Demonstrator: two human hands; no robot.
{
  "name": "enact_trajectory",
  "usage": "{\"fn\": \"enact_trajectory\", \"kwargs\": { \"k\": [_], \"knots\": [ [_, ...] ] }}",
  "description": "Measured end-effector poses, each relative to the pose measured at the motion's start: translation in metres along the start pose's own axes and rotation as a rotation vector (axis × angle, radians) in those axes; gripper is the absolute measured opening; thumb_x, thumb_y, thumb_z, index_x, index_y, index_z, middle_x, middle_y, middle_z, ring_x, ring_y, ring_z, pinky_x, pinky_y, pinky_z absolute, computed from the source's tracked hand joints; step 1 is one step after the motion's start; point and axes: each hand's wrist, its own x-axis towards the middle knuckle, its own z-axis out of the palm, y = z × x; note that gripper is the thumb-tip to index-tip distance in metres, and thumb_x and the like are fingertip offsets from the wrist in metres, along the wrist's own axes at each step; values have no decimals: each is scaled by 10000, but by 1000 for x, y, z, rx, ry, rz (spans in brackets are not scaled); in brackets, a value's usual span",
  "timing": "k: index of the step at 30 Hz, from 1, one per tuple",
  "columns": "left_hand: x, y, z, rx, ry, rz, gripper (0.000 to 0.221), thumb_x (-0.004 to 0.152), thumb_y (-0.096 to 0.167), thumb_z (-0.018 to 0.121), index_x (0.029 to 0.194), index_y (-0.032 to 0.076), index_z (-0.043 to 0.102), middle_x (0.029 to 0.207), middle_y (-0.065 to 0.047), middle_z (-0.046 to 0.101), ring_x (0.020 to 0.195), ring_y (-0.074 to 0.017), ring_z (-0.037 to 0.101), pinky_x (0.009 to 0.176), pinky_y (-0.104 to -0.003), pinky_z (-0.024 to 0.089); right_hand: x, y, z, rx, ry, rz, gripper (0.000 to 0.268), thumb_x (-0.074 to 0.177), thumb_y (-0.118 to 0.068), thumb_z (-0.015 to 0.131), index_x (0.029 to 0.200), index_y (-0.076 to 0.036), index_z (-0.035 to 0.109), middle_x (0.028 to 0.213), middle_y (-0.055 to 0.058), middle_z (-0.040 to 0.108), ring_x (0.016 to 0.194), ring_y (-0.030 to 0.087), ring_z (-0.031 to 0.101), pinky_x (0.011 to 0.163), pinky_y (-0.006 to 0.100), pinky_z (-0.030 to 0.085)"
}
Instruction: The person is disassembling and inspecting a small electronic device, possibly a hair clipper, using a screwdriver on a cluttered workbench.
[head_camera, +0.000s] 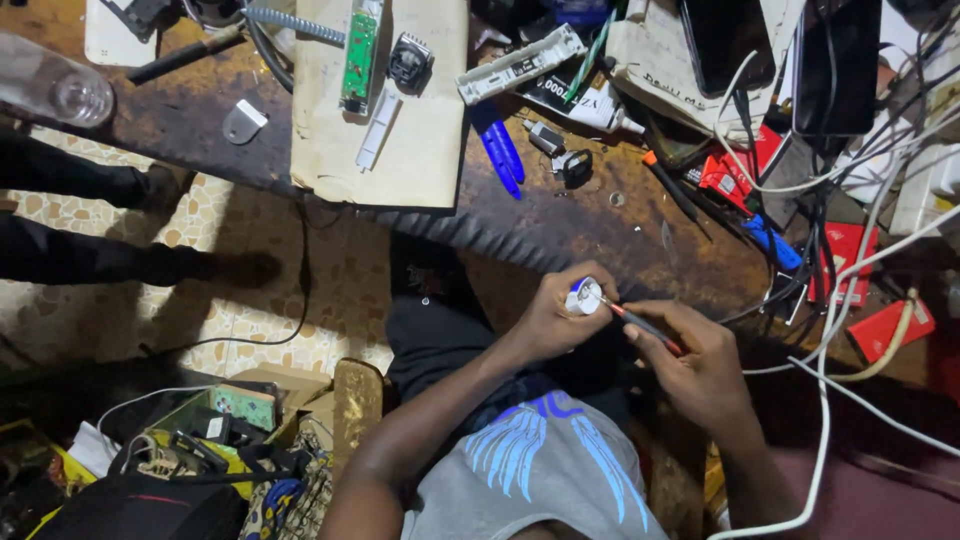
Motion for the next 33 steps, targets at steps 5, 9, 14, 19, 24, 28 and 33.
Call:
{"fn": "enact_trajectory", "kwargs": {
  "k": [5, 9, 14, 19, 24, 28, 33],
  "knots": [
    [-4, -7, 2, 22, -5, -23, 108, 688, 48, 624, 787, 87, 611, 629, -63, 556, 586, -74, 493, 520, -208, 419, -11, 1, 7, 27, -9, 134, 105, 791, -112, 588, 863, -102, 664, 572, 130, 637, 520, 182, 633, 467, 310, 508],
    [-5, 35, 1, 201, -97, -69, 245, 802, 221, 549, 1016, 128, 474, 897, 20, 463, 750, -74, 425, 702, -205, 341, -30, 22, 3, 238, -161, 336, 190, 846, -202, 428, 971, -62, 404, 899, 77, 603, 736, 125, 635, 544, 251, 534],
    [-21, 30, 10, -340, -95, -372, 563, 818, 520, 402, 1212, 125, 329, 868, -52, 487, 714, -94, 523, 657, -226, 453, -50, 38, 56, 151, 248, 51, 389, 719, -150, 605, 1040, -57, 408, 1039, 124, 554, 919, 182, 557, 766, 272, 437],
    [-32, 36, 30, -436, 10, -304, 598, 925, 497, 269, 1286, 20, 273, 986, -142, 487, 983, -207, 528, 790, -313, 473, -46, 38, 65, -207, 509, -88, 394, 635, -220, 790, 956, -87, 605, 846, 51, 654, 745, 222, 632, 583, 279, 502],
    [-46, 28, 42, -401, -7, -307, 475, 909, 428, 380, 1214, 64, 361, 1087, -136, 552, 882, -100, 543, 622, -184, 460, -51, 43, 70, -176, 542, -181, 179, 720, -201, 675, 868, -104, 644, 675, 49, 595, 600, 235, 592, 536, 289, 480],
    [-52, 21, 51, -430, 42, -112, 451, 924, 393, 348, 1145, 1, 378, 949, -177, 554, 974, -224, 540, 674, -272, 475, -55, 48, 76, -36, 574, -220, 176, 712, -198, 669, 817, -65, 618, 648, 72, 569, 589, 216, 578, 560, 286, 471],
    [-52, 35, 58, -312, 1, 48, 491, 905, 441, 330, 1042, -20, 427, 799, -95, 506, 921, -218, 522, 748, -303, 459, -59, 64, 84, 107, 723, -279, 218, 706, -180, 703, 678, -19, 559, 565, 88, 512, 517, 224, 552, 591, 264, 449]
  ]
}}
